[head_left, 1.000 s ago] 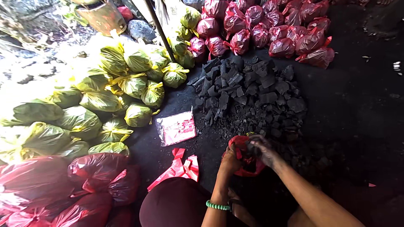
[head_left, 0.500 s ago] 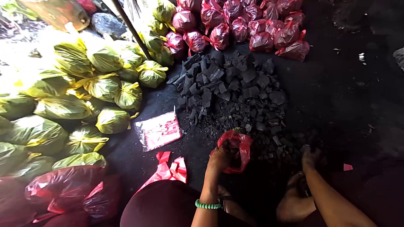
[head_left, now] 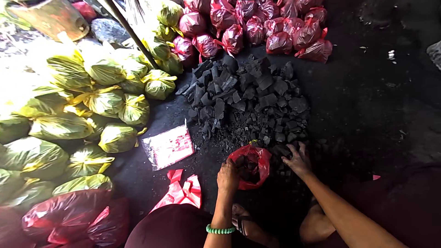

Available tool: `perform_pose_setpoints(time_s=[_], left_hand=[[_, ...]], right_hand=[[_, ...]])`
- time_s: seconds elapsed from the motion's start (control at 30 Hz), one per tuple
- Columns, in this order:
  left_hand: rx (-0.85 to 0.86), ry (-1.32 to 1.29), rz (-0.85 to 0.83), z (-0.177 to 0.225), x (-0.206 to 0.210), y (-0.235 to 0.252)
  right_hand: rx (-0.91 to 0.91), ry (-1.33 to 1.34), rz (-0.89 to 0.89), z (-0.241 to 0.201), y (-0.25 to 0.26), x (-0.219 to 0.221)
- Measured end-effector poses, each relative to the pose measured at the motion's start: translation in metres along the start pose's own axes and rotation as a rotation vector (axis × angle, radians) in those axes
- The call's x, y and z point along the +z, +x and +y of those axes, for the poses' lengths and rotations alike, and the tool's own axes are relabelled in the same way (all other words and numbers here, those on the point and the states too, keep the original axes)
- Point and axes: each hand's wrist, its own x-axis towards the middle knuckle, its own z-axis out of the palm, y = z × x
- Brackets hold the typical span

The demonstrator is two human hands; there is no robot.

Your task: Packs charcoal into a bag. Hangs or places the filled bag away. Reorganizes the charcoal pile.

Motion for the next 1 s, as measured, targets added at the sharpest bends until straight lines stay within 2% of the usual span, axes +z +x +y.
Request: perform_pose_setpoints(time_s=[0.13, 0.27, 0.37, 0.43, 0.53, 0.63, 0.7, 0.73, 0.8, 0.87, 0.93, 1.0], left_hand=[[0.012, 0.027, -0.032, 0.000, 0.002, 0.000], [0.053, 0.000, -0.086, 0.001, 0.004, 0.002], [0.081, -0.107, -0.093, 0.001, 0.005, 0.002], [0.103, -0.147, -0.080, 0.001, 0.006, 0.002], [0.139, -0.209, -0.055, 0.000, 0.005, 0.000], [0.184, -0.285, -0.030, -0.005, 0.006, -0.002], [0.207, -0.321, -0.003, -0.008, 0.006, -0.002], [0.215, -0.333, 0.017, -0.010, 0.005, -0.002], [0.214, -0.346, 0.055, -0.014, 0.004, 0.000], [0.175, -0.312, 0.068, -0.017, 0.003, 0.001], [0.120, -0.242, 0.044, -0.016, 0.001, 0.001], [0.095, -0.171, 0.025, -0.014, 0.000, 0.002]], right_hand=[[0.080, 0.111, -0.024, 0.006, 0.023, -0.007], [-0.005, 0.332, -0.008, 0.018, 0.035, -0.019], [0.044, 0.690, -0.002, 0.013, 0.032, -0.024], [0.179, 0.984, -0.018, -0.007, 0.021, -0.028], [0.309, 1.294, -0.167, -0.044, -0.005, -0.025], [0.225, 1.456, -0.397, -0.074, -0.027, 0.010], [0.136, 1.285, -0.517, -0.090, -0.036, 0.034], [0.059, 1.058, -0.555, -0.096, -0.039, 0.040], [-0.174, 0.426, -0.653, -0.106, -0.036, 0.046], [-0.339, 0.060, -0.764, -0.115, -0.035, 0.043], [-0.442, -0.039, -0.866, -0.119, -0.034, 0.022], [-0.462, 0.221, -0.836, -0.102, -0.024, -0.001]])
